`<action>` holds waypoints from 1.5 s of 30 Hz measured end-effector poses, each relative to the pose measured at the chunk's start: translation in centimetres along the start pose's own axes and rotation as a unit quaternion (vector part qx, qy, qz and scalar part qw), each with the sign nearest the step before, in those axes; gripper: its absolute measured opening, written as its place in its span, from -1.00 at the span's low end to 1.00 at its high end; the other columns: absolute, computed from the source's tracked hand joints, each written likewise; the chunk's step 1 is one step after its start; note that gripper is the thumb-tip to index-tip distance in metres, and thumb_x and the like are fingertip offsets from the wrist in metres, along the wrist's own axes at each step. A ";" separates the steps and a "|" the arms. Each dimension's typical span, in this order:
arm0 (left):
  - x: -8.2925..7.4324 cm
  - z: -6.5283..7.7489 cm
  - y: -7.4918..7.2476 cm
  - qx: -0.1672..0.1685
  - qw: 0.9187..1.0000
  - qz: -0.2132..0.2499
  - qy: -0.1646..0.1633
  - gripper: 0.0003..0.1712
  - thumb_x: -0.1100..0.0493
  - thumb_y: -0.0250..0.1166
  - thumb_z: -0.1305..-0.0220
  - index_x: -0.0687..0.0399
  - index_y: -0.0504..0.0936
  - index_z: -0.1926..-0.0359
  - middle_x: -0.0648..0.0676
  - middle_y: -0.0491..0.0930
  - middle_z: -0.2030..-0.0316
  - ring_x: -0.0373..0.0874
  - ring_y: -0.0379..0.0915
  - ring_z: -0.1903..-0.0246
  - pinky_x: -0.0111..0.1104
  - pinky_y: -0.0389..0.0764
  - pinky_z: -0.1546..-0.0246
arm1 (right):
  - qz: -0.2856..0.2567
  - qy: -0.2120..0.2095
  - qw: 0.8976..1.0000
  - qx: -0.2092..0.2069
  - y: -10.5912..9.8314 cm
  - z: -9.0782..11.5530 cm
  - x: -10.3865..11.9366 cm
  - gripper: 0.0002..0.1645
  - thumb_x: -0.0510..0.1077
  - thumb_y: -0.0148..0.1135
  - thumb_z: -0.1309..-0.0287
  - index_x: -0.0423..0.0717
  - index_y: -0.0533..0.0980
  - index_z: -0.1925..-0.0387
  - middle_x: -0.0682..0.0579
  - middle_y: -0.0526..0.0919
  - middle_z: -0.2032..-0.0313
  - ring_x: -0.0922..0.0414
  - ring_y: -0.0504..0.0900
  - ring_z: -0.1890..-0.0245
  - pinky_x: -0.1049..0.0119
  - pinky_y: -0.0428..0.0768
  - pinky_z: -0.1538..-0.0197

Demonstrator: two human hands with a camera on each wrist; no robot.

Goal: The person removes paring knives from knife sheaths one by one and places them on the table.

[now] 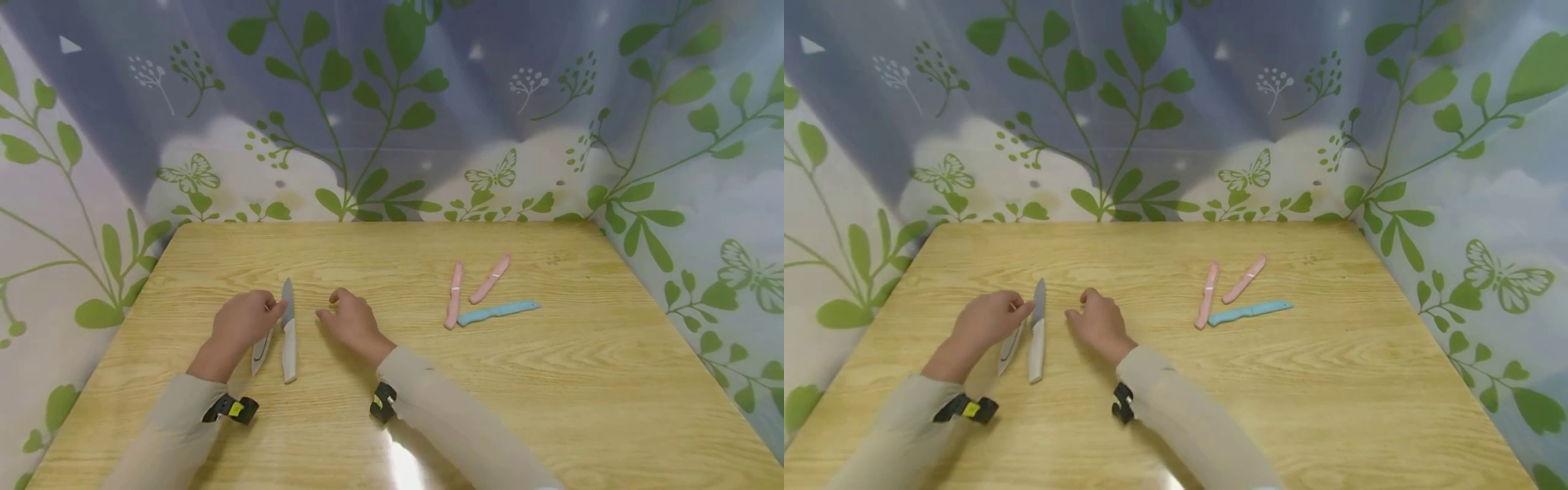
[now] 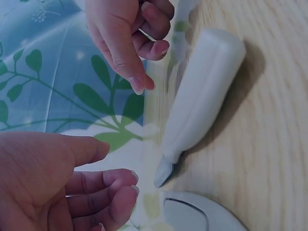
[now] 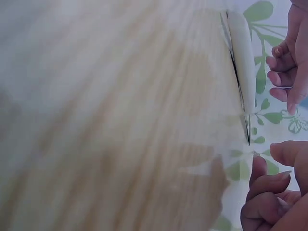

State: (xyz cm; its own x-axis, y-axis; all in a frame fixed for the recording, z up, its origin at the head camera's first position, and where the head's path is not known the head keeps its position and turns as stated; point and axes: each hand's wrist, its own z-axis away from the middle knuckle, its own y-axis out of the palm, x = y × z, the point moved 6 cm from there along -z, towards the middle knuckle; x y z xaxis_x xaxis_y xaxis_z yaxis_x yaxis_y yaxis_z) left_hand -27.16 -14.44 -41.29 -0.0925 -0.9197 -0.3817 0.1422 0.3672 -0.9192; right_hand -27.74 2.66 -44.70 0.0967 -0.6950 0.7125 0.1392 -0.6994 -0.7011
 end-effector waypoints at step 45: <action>-7.4 -3.5 2.1 0.016 0.996 -0.042 0.077 -0.52 -0.04 0.14 -0.34 0.02 0.34 0.70 -0.06 0.24 0.77 -0.19 0.14 0.73 -0.38 0.14 0.75 | 0.049 0.055 0.997 -0.012 -7.2 -0.1 -6.3 -0.70 0.02 0.22 -0.23 -0.16 0.55 0.23 -0.01 0.66 0.52 0.19 0.44 0.67 0.39 0.33 0.62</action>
State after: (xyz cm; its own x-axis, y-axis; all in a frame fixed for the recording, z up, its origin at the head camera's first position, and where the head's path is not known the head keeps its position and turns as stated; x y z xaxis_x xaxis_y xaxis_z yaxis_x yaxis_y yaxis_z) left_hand -29.65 -6.38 -40.72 -0.2555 -0.9135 -0.3166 0.1582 0.2835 -0.9458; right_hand -29.50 12.07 -44.16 0.0001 -0.7735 0.6338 0.1107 -0.6299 -0.7688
